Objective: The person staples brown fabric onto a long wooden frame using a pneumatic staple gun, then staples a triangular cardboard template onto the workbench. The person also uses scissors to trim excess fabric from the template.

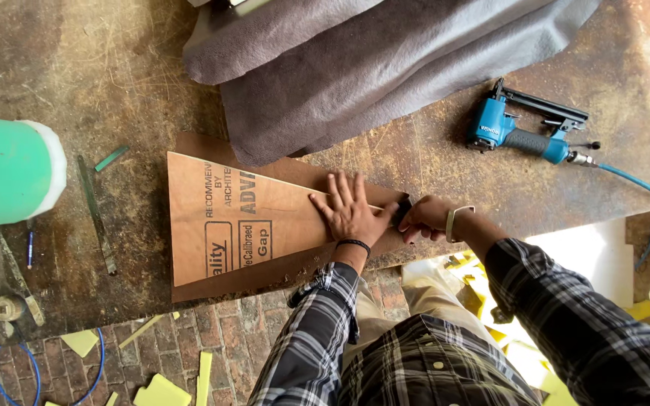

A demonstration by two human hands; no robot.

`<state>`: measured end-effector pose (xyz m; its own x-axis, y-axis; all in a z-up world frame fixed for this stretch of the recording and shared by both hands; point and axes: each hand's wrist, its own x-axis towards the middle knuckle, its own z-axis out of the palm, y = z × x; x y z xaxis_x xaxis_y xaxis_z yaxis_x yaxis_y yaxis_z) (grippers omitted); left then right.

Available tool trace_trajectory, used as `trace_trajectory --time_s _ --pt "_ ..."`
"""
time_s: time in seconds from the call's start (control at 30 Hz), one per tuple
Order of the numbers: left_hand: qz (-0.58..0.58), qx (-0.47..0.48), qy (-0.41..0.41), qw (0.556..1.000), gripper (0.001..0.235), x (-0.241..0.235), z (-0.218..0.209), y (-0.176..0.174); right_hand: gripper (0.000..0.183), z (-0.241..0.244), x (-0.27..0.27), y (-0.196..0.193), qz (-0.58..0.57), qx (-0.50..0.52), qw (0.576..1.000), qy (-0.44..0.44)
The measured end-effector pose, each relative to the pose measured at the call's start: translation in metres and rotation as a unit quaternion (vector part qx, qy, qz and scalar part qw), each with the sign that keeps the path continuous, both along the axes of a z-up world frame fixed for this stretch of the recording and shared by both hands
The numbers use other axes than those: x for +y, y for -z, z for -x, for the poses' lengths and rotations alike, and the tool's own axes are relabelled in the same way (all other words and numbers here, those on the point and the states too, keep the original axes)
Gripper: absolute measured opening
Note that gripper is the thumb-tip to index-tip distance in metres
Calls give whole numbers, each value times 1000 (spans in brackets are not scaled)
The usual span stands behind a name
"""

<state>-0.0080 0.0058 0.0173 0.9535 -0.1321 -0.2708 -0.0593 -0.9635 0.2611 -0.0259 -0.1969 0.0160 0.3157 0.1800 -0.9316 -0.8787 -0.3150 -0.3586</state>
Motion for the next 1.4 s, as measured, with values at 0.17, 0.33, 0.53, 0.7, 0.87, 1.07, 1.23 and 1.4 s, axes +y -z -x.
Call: trace_trajectory --time_s 0.17,0.33,0.53,0.7,0.87,1.07,1.23,1.4 --pt "-33 65 58 996 131 1 -2 -17 27 12 8 2 34 -21 999 31" --pt "-48 115 51 991 134 -2 -14 -23 30 10 7 1 23 -37 999 -1" --pt "-46 126 52 990 136 -4 -14 -20 28 -2 -75 -19 401 -396 820 -99" --pt "-47 120 56 990 136 -3 -12 -17 118 -32 -156 -23 539 -400 696 -254" --pt "-56 129 51 989 135 -4 -15 -15 90 -41 -140 -39 458 -247 821 -234" --pt "-59 123 62 989 135 -4 -14 -21 32 70 -56 -61 270 -167 948 18" --pt "-50 112 68 990 132 -2 -15 -25 29 147 6 -23 169 -156 950 210" --pt "-44 91 74 992 127 1 -8 -23 30 162 26 -8 224 -212 937 164"
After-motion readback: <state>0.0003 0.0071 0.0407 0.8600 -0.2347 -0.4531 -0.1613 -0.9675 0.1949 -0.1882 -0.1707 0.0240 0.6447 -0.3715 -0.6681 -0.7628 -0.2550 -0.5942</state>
